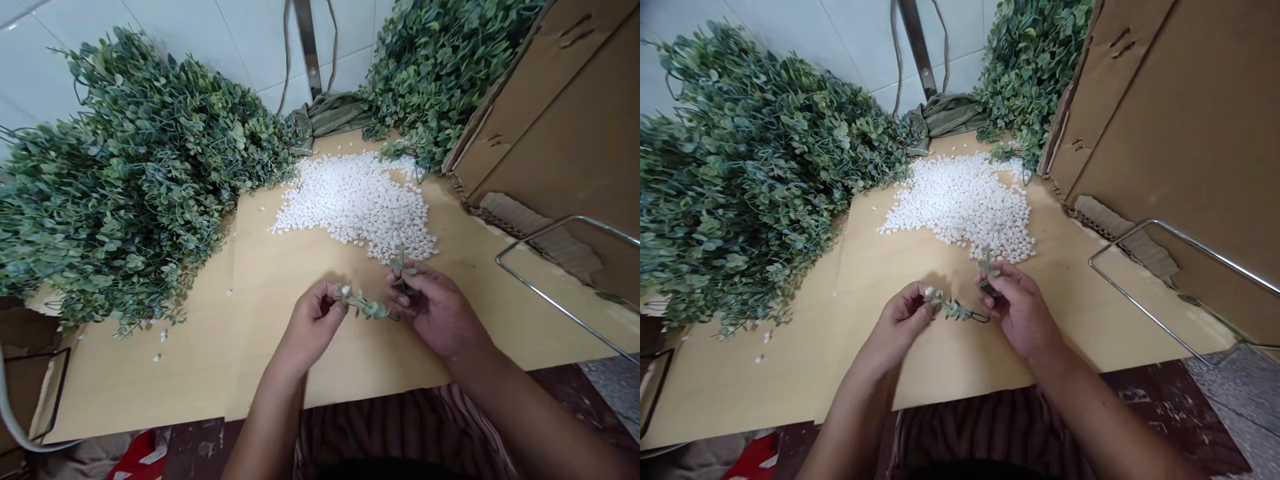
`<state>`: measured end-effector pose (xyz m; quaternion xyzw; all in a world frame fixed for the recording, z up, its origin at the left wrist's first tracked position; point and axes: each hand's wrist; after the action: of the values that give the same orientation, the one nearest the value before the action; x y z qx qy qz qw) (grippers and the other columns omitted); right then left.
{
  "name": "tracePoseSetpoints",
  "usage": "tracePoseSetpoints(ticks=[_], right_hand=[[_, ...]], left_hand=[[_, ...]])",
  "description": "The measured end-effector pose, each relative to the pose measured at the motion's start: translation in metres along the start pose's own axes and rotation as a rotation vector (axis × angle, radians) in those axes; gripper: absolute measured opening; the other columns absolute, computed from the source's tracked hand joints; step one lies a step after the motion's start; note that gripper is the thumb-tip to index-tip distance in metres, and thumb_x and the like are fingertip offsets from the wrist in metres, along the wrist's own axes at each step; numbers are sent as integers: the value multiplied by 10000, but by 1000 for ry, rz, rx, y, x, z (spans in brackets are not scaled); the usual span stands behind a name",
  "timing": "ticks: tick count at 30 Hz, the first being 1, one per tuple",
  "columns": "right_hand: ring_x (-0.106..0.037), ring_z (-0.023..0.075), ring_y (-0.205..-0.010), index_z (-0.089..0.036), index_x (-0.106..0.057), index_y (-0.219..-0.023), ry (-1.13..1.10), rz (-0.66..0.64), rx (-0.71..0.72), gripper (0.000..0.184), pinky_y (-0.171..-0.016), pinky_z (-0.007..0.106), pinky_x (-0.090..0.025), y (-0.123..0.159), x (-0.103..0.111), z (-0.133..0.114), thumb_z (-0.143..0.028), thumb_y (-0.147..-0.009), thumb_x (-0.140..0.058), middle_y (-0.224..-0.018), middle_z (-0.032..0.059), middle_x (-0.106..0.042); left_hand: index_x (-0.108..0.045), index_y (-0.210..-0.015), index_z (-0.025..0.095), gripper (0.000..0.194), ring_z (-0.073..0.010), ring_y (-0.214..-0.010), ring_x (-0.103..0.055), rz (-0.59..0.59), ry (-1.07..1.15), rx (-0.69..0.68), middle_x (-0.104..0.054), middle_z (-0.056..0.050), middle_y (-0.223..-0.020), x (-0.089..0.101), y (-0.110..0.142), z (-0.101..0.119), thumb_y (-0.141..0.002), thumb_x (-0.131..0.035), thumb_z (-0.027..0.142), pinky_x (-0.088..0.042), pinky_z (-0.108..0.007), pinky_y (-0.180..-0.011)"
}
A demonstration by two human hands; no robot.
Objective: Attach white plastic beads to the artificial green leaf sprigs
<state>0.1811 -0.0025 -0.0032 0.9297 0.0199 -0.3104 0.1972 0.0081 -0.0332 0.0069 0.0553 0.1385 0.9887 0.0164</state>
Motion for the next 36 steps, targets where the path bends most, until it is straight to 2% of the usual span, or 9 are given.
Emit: tracePoseSetpoints(ticks=[4, 8, 12, 15, 20, 24, 29, 33, 36], right_hand=[[-362, 64, -444, -174, -574, -713, 252, -56, -48, 162, -394, 172, -257, 8, 1, 7, -268, -602, -648, -578, -24, -511], [-350, 72, -451, -186, -594, -793, 378, -83, -64, 200, -402, 173, -260, 11, 0, 7, -287, -621, -608, -572, -28, -493], [-331, 65, -440, -198, -591, -826, 373, -88, -65, 207, -391, 160, -237, 12, 0, 7, -274, -634, -570, -579, -36, -488], [-377, 75, -441, -191, -583, -793, 349, -117, -41, 181, -390, 179, -290, 10, 0, 8, -281, -638, -561, -588, -28, -507], [-412, 89, -472, -180, -568, -752, 304, -118, -55, 169, -409, 200, -316, 7, 0, 7, -291, -625, -566, -648, -1, -551], [-331, 86, -482, -181, -570, -748, 240, -85, -55, 161, -401, 182, -256, 6, 1, 5, -298, -638, -561, -609, -20, -465], [-287, 87, -466, -190, -564, -743, 335, -122, -32, 247, -403, 188, -232, 6, -2, 5, -437, -734, -565, -560, -45, -376], [-292, 71, -441, -182, -568, -694, 448, -116, -6, 287, -407, 189, -235, 6, -5, 6, -447, -652, -671, -514, -62, -384], [-304, 76, -422, -186, -583, -670, 460, -81, 27, 275, -391, 194, -247, 5, -5, 7, -454, -675, -646, -484, -61, -383]], left_hand=[[-582, -669, 168, 124, -114, -593, -452, -51, -249, -69, -536, 10, -632, 15, -11, 8, -727, -629, 267, -357, -225, -554], [-631, -713, 182, 40, -135, -601, -501, 54, -444, -148, -600, -8, -667, 22, -41, 16, -728, -605, 208, -372, -239, -565], [-683, -817, 200, 161, -154, -669, -548, 109, -786, -331, -624, -37, -786, 3, -71, 24, -763, -543, 144, -410, -268, -645], [-702, -908, 208, 214, -191, -773, -575, 105, -979, -398, -617, -71, -876, -15, -86, 25, -790, -533, 151, -430, -295, -691], [-714, -857, 194, 224, -223, -835, -576, 121, -1107, -457, -625, -94, -882, -23, -94, 19, -820, -497, 151, -428, -315, -695], [-702, -799, 184, 155, -183, -761, -572, 131, -777, -440, -652, -67, -823, -16, -88, 16, -783, -550, 162, -426, -295, -683], [-700, -744, 160, 76, -100, -550, -524, 64, -15, -91, -644, -6, -627, -13, -61, 23, -682, -666, 188, -418, -228, -555], [-741, -756, 167, 156, -97, -566, -549, 39, 227, 36, -677, -13, -626, -17, -32, 23, -607, -750, 211, -447, -227, -585], [-756, -762, 178, 172, -105, -590, -569, 54, 319, 75, -705, -27, -665, -18, -20, 14, -598, -768, 231, -465, -236, -606]])
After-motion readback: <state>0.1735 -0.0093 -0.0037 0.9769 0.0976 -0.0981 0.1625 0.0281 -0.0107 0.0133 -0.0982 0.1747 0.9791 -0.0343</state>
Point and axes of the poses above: each hand's wrist, its own y-axis away from the middle knuckle, its own x-axis out of the back of the hand, z = x × y
